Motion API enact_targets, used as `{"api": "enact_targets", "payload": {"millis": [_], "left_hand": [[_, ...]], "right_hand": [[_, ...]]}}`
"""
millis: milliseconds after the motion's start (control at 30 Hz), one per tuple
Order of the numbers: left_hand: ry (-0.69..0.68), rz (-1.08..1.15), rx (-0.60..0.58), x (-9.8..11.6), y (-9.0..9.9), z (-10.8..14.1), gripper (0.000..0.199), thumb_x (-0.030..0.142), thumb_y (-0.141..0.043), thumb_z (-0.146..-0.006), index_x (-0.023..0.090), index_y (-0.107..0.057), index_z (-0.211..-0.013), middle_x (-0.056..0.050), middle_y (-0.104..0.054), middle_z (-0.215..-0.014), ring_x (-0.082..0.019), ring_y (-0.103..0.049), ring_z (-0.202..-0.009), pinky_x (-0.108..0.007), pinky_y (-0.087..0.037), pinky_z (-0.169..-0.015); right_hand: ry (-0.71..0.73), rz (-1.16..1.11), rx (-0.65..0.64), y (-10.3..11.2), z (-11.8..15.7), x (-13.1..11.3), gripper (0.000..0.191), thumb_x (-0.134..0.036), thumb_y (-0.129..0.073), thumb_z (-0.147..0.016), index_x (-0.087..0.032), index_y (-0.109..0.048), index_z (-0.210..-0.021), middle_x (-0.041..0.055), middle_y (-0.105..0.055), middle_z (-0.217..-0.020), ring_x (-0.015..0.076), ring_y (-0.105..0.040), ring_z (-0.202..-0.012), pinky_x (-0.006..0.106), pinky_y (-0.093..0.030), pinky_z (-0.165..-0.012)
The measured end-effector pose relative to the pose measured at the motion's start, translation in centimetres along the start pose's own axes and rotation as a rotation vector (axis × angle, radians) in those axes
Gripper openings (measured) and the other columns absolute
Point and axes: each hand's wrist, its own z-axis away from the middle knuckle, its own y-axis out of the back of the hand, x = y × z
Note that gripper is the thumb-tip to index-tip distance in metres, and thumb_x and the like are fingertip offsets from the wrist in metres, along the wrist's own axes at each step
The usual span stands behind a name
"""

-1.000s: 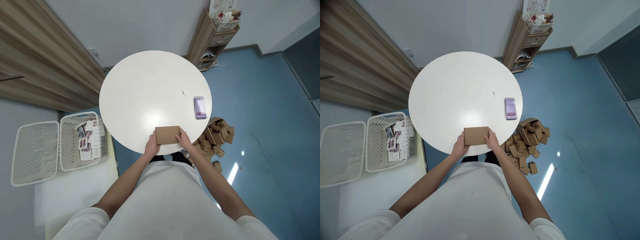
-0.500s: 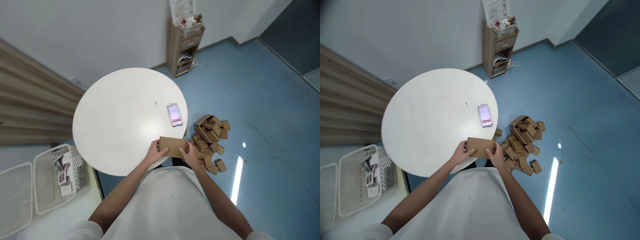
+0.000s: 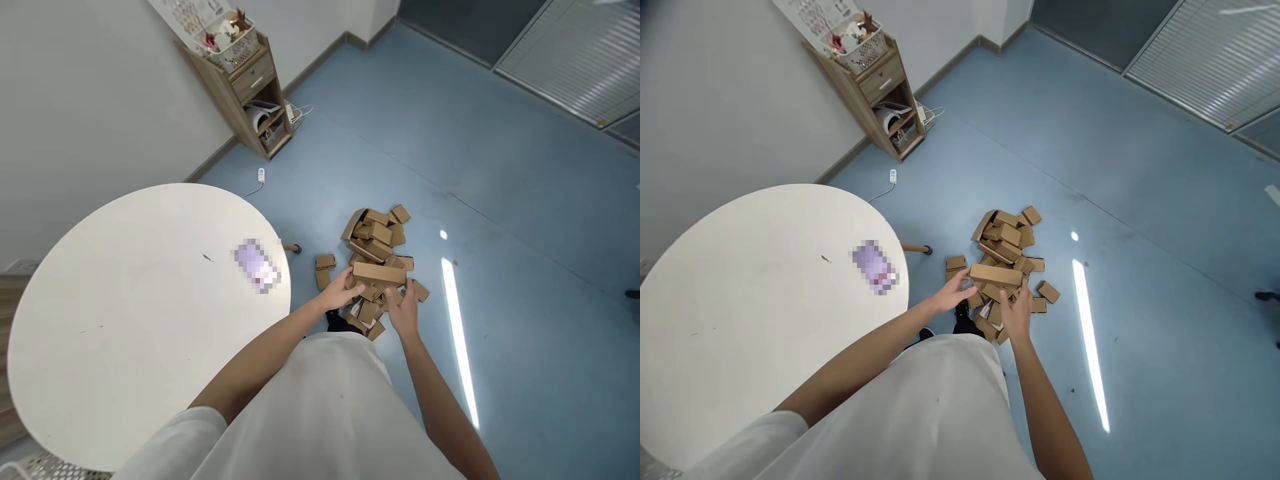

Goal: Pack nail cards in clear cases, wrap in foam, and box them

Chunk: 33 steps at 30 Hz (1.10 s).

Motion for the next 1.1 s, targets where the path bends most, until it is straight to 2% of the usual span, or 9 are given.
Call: {"api": "enact_targets", "payload": {"millis": [133, 267, 333, 433, 600, 700, 833, 967, 1100], "left_hand": [[0.041, 0.023, -0.082, 0.0, -1.0, -0.5, 0.071, 0.048, -0.062, -0.068, 0.023, -0.036, -0.129, -0.010, -0.038, -0.135, -0.028, -0.033, -0.125, -0.044, -0.029, -0.100], [0.086, 0.077, 0.006, -1.3, 0.1, 1.8, 0.068, 0.047, -0.065, -0.065, 0.020, -0.043, -0.124, -0.013, -0.045, -0.129, -0.027, -0.042, -0.118, -0.043, -0.035, -0.097], [0.128, 0.097, 0.116, -2.4, 1.2, 3.8, 0.066, 0.046, -0.065, -0.066, 0.019, -0.044, -0.122, -0.014, -0.050, -0.123, -0.026, -0.049, -0.112, -0.042, -0.039, -0.093], [0.202, 0.093, 0.373, -4.7, 3.3, 7.7, 0.060, 0.046, -0.063, -0.068, 0.018, -0.048, -0.118, -0.014, -0.055, -0.115, -0.024, -0.056, -0.100, -0.040, -0.043, -0.087], [0.305, 0.148, 0.771, -9.6, 5.2, 16.0, 0.049, 0.047, -0.057, -0.071, 0.016, -0.052, -0.109, -0.011, -0.058, -0.105, -0.020, -0.058, -0.090, -0.036, -0.046, -0.082], [0.340, 0.208, 0.932, -12.4, 4.8, 21.0, 0.050, 0.049, -0.055, -0.071, 0.015, -0.051, -0.109, -0.010, -0.058, -0.106, -0.019, -0.057, -0.092, -0.034, -0.044, -0.084], [0.386, 0.302, 1.042, -15.6, 3.5, 26.6, 0.055, 0.051, -0.052, -0.072, 0.014, -0.048, -0.113, -0.012, -0.057, -0.105, -0.019, -0.058, -0.089, -0.034, -0.045, -0.081], [0.362, 0.356, 1.111, -17.9, 3.0, 30.9, 0.055, 0.051, -0.053, -0.071, 0.014, -0.050, -0.112, -0.012, -0.058, -0.104, -0.019, -0.059, -0.087, -0.033, -0.045, -0.080], [0.329, 0.391, 1.160, -19.1, 3.7, 34.9, 0.055, 0.051, -0.052, -0.071, 0.016, -0.050, -0.113, -0.013, -0.057, -0.106, -0.019, -0.059, -0.087, -0.032, -0.046, -0.077]], "right_hand": [[-0.012, -0.059, -0.014, -0.1, 0.0, 0.2, 0.075, -0.052, -0.041, -0.077, -0.022, -0.007, -0.138, 0.0129, -0.028, -0.135, 0.0269, -0.041, -0.114, 0.040, -0.038, -0.089], [0.044, -0.057, -0.154, -1.9, 0.0, -1.1, 0.073, -0.049, -0.043, -0.077, -0.021, -0.012, -0.137, 0.0143, -0.033, -0.130, 0.0233, -0.053, -0.095, 0.038, -0.044, -0.080], [0.139, -0.033, -0.265, -3.4, -0.1, -2.8, 0.070, -0.047, -0.042, -0.078, -0.022, -0.014, -0.137, 0.0136, -0.037, -0.127, 0.0214, -0.055, -0.087, 0.037, -0.045, -0.077], [0.368, 0.031, -0.489, -6.4, 0.2, -6.8, 0.062, -0.043, -0.038, -0.080, -0.022, -0.019, -0.136, 0.0118, -0.047, -0.118, 0.0194, -0.056, -0.080, 0.035, -0.045, -0.074], [0.783, 0.333, -0.775, -13.5, 2.1, -15.1, 0.053, -0.042, -0.038, -0.083, -0.025, -0.030, -0.132, 0.0065, -0.061, -0.086, 0.0218, -0.057, -0.080, 0.032, -0.042, -0.070], [0.914, 0.536, -0.765, -17.9, 3.7, -18.9, 0.055, -0.045, -0.039, -0.082, -0.024, -0.029, -0.132, 0.0087, -0.063, -0.086, 0.0248, -0.058, -0.082, 0.034, -0.040, -0.071], [0.932, 0.693, -0.678, -21.5, 4.7, -21.2, 0.054, -0.046, -0.036, -0.083, -0.021, -0.030, -0.130, 0.0137, -0.063, -0.090, 0.0284, -0.058, -0.084, 0.038, -0.039, -0.070], [0.891, 0.733, -0.590, -22.4, 5.7, -21.3, 0.054, -0.049, -0.038, -0.081, -0.018, -0.035, -0.125, 0.0154, -0.063, -0.089, 0.0292, -0.058, -0.084, 0.038, -0.038, -0.068], [0.886, 0.638, -0.529, -22.5, 10.0, -21.0, 0.052, -0.050, -0.036, -0.082, -0.019, -0.036, -0.124, 0.0084, -0.062, -0.079, 0.0240, -0.059, -0.076, 0.032, -0.038, -0.064]]}}
